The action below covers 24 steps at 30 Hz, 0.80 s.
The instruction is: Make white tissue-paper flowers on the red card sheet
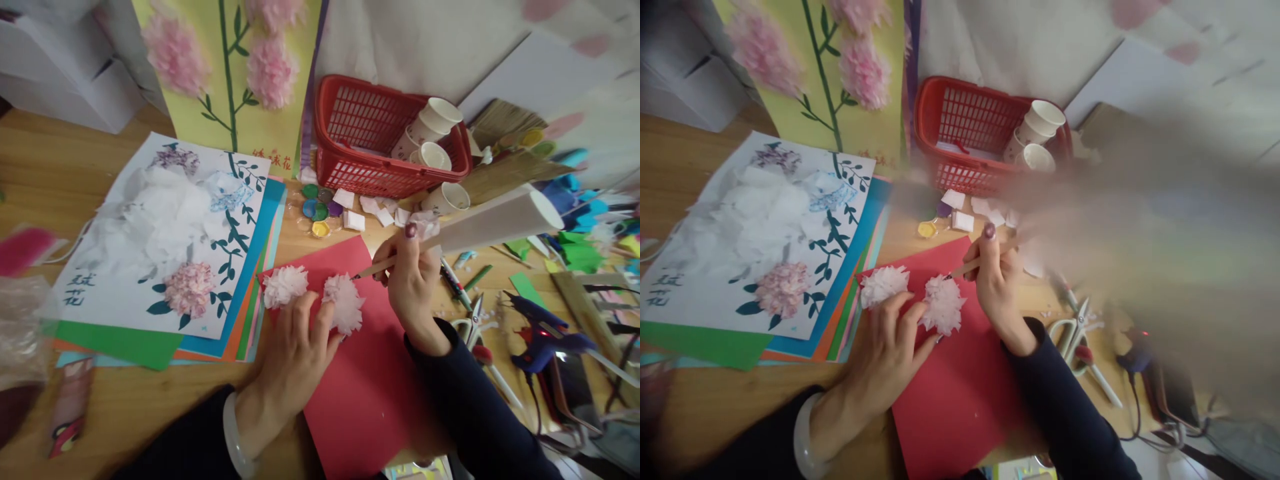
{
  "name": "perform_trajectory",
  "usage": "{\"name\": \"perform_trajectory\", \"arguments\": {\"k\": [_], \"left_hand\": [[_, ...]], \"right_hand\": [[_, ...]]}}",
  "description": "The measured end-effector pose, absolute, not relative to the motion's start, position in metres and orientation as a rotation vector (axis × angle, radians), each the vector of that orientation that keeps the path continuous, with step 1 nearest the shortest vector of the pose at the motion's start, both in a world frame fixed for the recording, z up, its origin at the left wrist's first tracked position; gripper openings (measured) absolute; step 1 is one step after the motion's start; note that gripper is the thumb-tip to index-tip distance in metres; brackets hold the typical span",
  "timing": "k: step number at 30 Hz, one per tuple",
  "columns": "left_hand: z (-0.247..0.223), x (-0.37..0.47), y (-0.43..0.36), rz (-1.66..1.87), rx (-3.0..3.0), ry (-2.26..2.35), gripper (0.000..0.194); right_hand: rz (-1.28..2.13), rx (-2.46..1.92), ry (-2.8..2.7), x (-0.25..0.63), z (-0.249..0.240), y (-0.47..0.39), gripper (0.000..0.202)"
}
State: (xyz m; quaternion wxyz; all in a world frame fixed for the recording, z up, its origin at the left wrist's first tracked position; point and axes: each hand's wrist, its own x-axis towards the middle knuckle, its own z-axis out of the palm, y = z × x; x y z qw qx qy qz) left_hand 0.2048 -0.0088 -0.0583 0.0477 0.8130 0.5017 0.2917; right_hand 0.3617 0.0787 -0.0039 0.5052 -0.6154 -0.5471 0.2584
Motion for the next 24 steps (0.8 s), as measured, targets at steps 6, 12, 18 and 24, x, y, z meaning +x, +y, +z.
{"name": "perform_trajectory", "arguments": {"k": [6, 12, 18, 24], "left_hand": [[-0.053, 0.203, -0.004, 0.654, 2.562, 1.685, 0.049], [-0.048, 0.197, 0.005, 0.82, 2.538, 1.722, 0.038], [-0.043, 0.192, 0.028, 0.744, 2.552, 1.743, 0.021], [-0.037, 0.194, 0.019, 0.885, 2.558, 1.488, 0.014]], "right_hand": [[0.818, -1.478, -1.268, 0.39, -0.016, 0.042, 0.054], [0.84, -1.468, -1.193, 0.4, -0.037, 0.022, 0.053], [0.809, -1.389, -1.204, 0.399, -0.055, 0.016, 0.048], [0.822, -1.289, -1.401, 0.404, -0.041, 0.013, 0.035]]}}
